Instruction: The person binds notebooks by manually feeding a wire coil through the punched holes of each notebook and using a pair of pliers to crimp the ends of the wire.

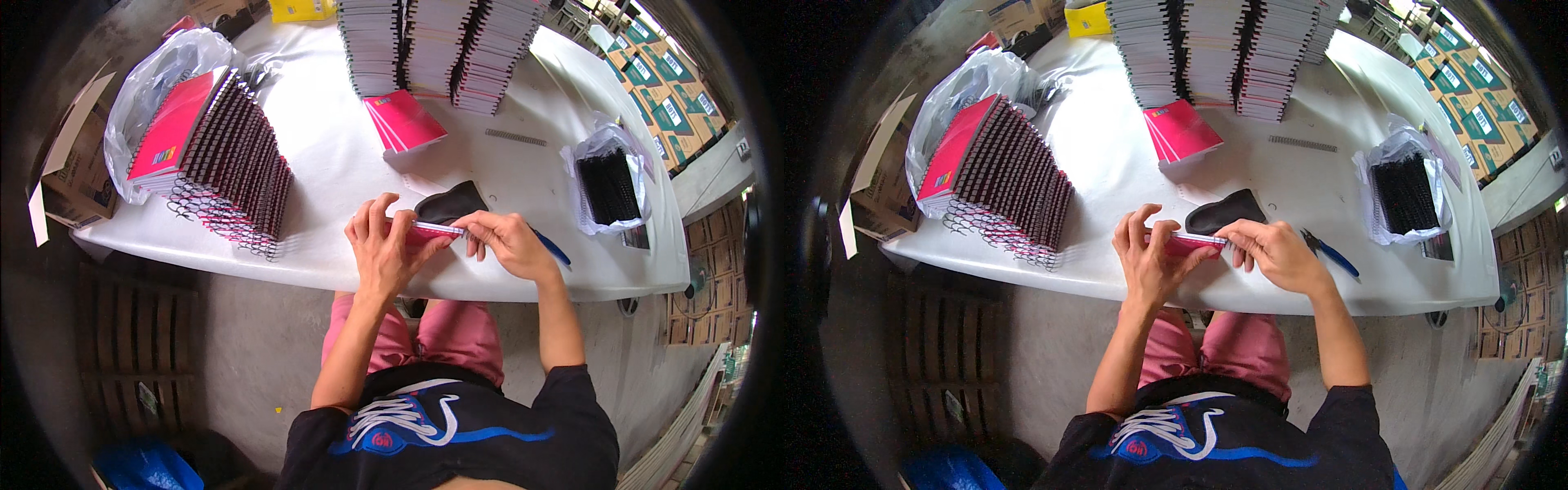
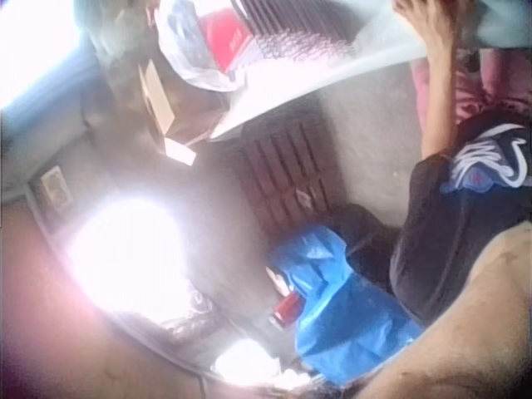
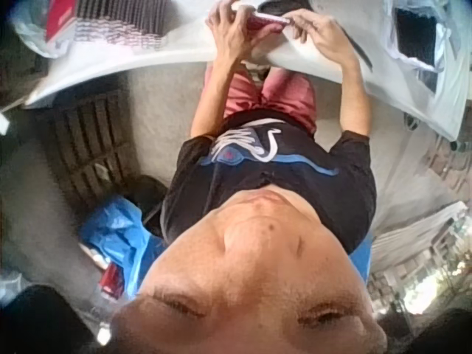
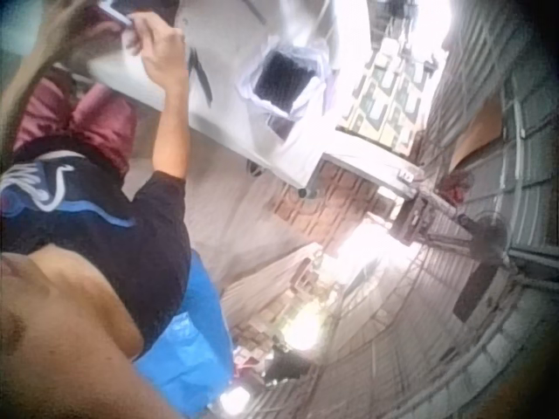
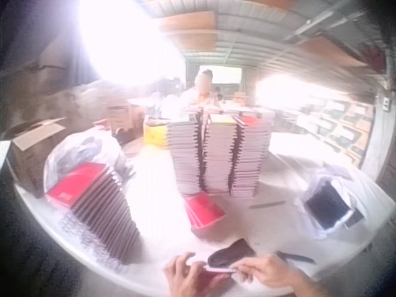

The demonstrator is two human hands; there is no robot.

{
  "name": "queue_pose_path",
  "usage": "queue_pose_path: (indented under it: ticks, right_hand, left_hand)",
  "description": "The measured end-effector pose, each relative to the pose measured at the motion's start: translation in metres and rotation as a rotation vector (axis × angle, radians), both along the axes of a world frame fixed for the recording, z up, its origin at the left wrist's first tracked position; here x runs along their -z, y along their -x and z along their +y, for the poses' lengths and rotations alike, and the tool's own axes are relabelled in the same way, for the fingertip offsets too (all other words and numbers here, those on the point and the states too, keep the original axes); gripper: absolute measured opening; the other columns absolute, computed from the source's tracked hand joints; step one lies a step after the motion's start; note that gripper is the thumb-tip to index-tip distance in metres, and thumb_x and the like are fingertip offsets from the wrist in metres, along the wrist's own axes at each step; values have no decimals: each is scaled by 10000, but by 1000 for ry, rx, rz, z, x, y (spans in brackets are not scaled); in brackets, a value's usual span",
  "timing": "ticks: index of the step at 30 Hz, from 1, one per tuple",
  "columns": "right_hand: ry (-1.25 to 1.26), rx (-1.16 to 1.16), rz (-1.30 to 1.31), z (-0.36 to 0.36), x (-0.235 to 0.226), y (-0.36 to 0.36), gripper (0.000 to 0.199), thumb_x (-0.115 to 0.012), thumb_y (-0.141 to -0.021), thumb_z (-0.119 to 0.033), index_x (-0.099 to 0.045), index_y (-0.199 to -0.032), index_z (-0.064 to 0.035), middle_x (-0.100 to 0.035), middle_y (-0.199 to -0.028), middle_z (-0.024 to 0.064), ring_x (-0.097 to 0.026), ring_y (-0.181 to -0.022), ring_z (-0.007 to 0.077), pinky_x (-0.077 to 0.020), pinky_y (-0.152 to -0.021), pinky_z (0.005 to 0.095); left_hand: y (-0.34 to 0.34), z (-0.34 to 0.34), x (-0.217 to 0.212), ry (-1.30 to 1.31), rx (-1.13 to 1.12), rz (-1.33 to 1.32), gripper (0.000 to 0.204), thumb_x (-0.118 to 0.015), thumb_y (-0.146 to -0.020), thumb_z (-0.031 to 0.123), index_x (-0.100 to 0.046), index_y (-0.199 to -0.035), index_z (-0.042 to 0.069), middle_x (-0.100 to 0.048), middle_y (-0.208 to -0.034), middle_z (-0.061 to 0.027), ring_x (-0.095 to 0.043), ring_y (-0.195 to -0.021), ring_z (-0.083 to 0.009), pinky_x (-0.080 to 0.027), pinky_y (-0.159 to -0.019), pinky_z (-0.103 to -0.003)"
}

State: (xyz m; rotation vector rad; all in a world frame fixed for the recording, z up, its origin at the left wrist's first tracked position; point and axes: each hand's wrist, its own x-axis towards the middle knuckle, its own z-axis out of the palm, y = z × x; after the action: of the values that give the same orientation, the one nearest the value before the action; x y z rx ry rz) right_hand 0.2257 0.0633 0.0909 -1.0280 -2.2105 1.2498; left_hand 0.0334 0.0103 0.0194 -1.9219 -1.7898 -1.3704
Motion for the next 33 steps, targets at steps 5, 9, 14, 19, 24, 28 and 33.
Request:
queue_pose_path:
  ticks: [5,9,14,19,24,28,33]
  right_hand:
    - [-430,-101,-173,39,16,-1,371,-560,-850,-101,-525,-1218,-79,-637,-985,94,-601,-956,228,-473,-855,322]
    - [-800,-106,-345,57,53,1,368,-593,-781,-44,-576,-1144,-102,-616,-1074,83,-552,-1042,283,-466,-877,377]
    - [5,31,291,61,45,-11,220,-612,-722,23,-649,-937,-4,-670,-928,108,-631,-891,213,-492,-824,333]
    - [183,-178,341,43,46,-3,286,-546,-675,103,-707,-883,-11,-691,-812,82,-613,-765,103,-480,-711,233]
    - [267,-266,764,40,32,-4,291,-534,-678,108,-720,-853,-32,-694,-792,74,-588,-717,80,-471,-680,236]
    - [-53,11,30,37,13,6,199,-606,-675,74,-706,-842,33,-693,-837,149,-645,-757,153,-507,-740,275]
    - [179,-185,670,27,19,7,298,-590,-675,72,-714,-919,-46,-700,-796,109,-603,-699,82,-478,-673,230]
  left_hand:
    - [5,0,-1,-3,95,-114,546,-805,-548,509,-572,-827,102,-404,-1229,-172,-351,-1156,-354,-315,-936,-476]
    - [4,-3,-11,8,45,-29,592,-843,-501,489,-549,-826,91,-305,-1295,-212,-312,-1191,-385,-343,-933,-465]
    - [5,-3,-10,55,97,-164,654,-869,-453,472,-521,-828,64,-276,-1290,-228,-315,-1199,-392,-379,-912,-466]
    - [4,-1,-1,114,157,-328,625,-866,-472,448,-511,-789,43,-339,-1212,-214,-380,-1065,-372,-397,-854,-462]
    - [4,0,-7,111,150,-297,624,-868,-468,450,-513,-786,48,-358,-1178,-197,-389,-997,-342,-402,-831,-445]
    - [6,1,-4,150,147,-277,630,-868,-479,455,-523,-815,50,-335,-1191,-184,-368,-1054,-334,-392,-871,-453]
    - [9,4,-1,147,156,-275,617,-857,-488,462,-544,-832,57,-350,-1192,-172,-368,-1081,-332,-383,-887,-441]
